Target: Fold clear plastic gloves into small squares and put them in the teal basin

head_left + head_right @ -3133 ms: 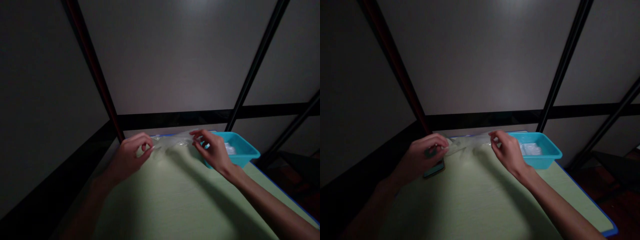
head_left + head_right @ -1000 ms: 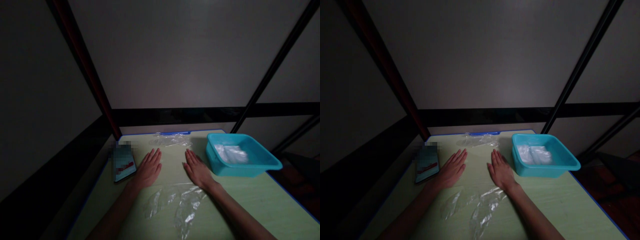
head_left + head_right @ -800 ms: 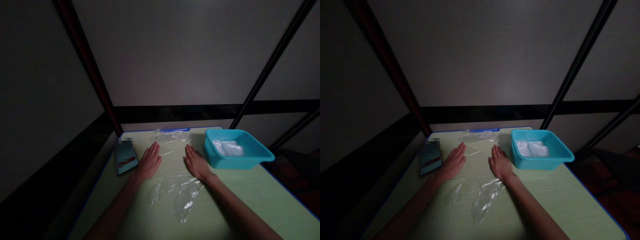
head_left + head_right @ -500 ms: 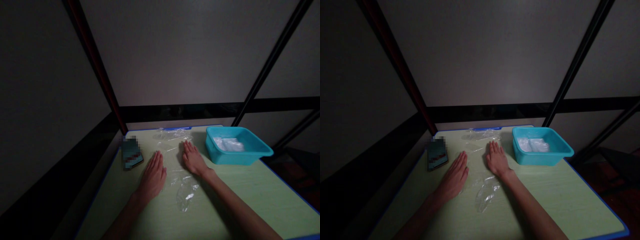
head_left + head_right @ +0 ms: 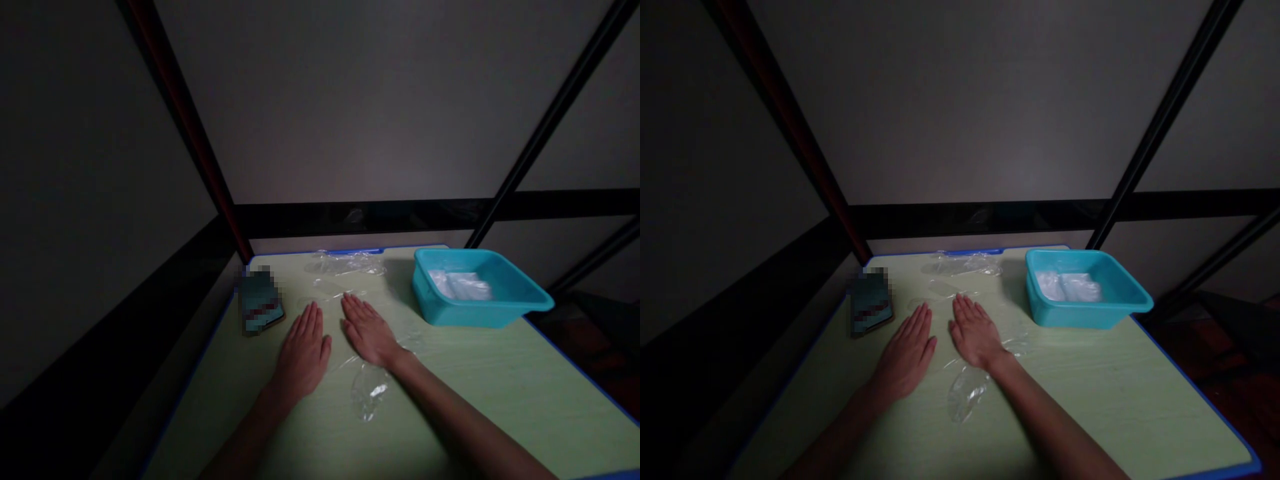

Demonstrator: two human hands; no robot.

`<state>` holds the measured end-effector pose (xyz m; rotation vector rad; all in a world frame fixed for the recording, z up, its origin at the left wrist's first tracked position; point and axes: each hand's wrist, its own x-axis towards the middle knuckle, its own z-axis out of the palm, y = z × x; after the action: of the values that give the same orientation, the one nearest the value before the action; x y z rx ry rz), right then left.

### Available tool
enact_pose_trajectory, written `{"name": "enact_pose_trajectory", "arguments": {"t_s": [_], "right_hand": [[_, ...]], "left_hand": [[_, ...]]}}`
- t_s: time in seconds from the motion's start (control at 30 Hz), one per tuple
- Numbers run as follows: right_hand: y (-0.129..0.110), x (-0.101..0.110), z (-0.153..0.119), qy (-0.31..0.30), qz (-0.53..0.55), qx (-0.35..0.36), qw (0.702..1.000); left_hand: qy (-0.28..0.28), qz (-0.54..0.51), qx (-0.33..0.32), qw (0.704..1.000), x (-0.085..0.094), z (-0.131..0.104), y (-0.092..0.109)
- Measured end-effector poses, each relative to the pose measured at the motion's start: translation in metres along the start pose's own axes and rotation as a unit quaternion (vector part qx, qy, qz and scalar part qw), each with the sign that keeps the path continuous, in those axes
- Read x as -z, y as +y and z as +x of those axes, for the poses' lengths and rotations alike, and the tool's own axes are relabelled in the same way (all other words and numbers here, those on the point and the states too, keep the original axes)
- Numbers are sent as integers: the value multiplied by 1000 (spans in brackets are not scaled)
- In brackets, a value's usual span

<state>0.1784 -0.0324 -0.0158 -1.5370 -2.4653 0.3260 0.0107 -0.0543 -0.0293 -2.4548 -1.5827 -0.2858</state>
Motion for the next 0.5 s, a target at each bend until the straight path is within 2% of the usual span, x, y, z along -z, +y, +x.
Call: {"name": "enact_pose_trajectory", "arguments": {"t_s": [0.1, 0.2, 0.37, 0.5], "right_hand": [[34, 8, -14, 8, -50, -35, 998], [55, 12, -24, 16, -92, -66, 993], [58, 11, -27, 32, -122, -81, 989], [55, 10, -28, 37, -122, -101, 987]], "left_hand": [[-13, 7, -2, 1000, 4, 1, 1], [-24, 3, -6, 1000, 3, 2, 1], [-11, -26, -3, 1000, 3, 5, -5], [15, -43, 7, 999, 18, 5, 4]]}}
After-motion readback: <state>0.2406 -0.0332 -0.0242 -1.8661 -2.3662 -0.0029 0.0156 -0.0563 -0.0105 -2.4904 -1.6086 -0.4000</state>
